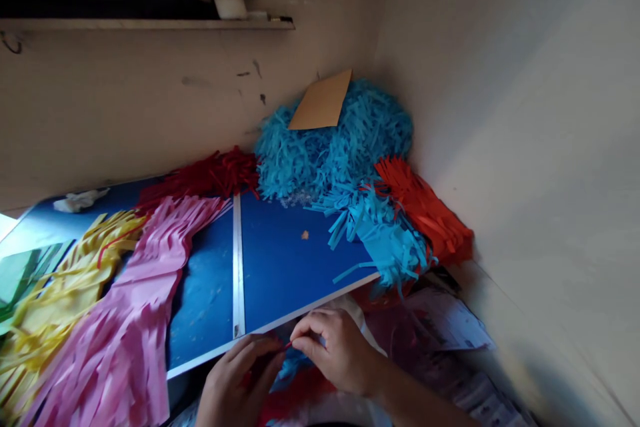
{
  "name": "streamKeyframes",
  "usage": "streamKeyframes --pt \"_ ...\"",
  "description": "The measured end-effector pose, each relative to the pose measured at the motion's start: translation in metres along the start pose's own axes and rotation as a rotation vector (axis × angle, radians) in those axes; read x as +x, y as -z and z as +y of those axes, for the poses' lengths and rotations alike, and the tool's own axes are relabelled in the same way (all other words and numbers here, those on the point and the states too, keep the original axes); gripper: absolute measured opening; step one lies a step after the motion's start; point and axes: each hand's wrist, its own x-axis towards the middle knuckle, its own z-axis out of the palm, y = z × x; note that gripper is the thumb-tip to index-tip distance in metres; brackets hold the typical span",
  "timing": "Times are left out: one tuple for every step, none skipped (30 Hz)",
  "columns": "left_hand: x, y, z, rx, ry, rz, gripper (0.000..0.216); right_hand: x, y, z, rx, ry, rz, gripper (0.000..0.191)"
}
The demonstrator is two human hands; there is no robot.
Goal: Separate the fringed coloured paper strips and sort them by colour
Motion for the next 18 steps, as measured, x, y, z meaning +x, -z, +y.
streamKeyframes --pt "0.0 0.0 0.0 0.02 -0.015 0.031 0.012 0.0 0.0 -0.001 0.005 -0.011 0.004 0.01" --pt "0.0 -0.001 -0.001 0.035 -0.048 0.061 0.011 0.0 0.0 -0.003 0.014 -0.023 0.013 0.01" --pt "0.0 -0.002 -0.001 0.049 -0.088 0.093 0.01 0.001 0.0 -0.004 0.027 -0.036 0.024 0.01" --pt "0.0 -0.003 -0.001 0.058 -0.129 0.119 0.01 0.001 0.0 -0.005 0.039 -0.049 0.036 0.011" --pt "0.0 -0.004 -0.001 0.062 -0.165 0.137 0.01 0.0 0.0 -0.005 0.049 -0.059 0.047 0.01" --pt "0.001 -0.005 -0.001 0.061 -0.196 0.148 0.01 0.0 0.0 -0.005 0.053 -0.063 0.055 0.01" --pt "0.001 -0.006 0.0 0.063 -0.214 0.158 0.011 -0.001 -0.001 -0.004 0.051 -0.059 0.062 0.009" --pt "0.002 -0.007 0.0 0.066 -0.22 0.168 0.011 -0.003 -0.001 -0.004 0.044 -0.048 0.067 0.009" --pt "0.002 -0.009 0.0 0.065 -0.222 0.172 0.011 -0.004 -0.001 -0.003 0.031 -0.028 0.076 0.009" --pt "0.003 -0.01 0.0 0.055 -0.216 0.167 0.011 -0.005 -0.002 -0.002 0.015 0.008 0.089 0.009" --pt "0.004 -0.011 -0.001 0.037 -0.206 0.146 0.01 -0.006 -0.002 -0.001 -0.006 0.056 0.111 0.01" --pt "0.005 -0.012 -0.001 0.014 -0.187 0.113 0.008 -0.007 -0.002 -0.001 -0.03 0.112 0.136 0.01" --pt "0.006 -0.014 0.0 -0.014 -0.164 0.072 0.005 -0.008 -0.002 -0.001 -0.057 0.175 0.153 0.011" --pt "0.008 -0.016 0.0 -0.039 -0.141 0.034 0.002 -0.008 -0.001 -0.001 -0.087 0.239 0.157 0.012" --pt "0.01 -0.018 0.001 -0.059 -0.122 0.001 0.002 -0.008 0.001 -0.001 -0.115 0.297 0.147 0.015" --pt "0.011 -0.02 0.003 -0.076 -0.1 -0.023 0.004 -0.009 0.004 0.0 -0.134 0.338 0.131 0.017" --pt "0.013 -0.021 0.005 -0.095 -0.073 -0.038 0.007 -0.01 0.009 0.003 -0.143 0.354 0.116 0.019" --pt "0.014 -0.022 0.007 -0.118 -0.039 -0.049 0.01 -0.012 0.016 0.007 -0.139 0.341 0.112 0.018"
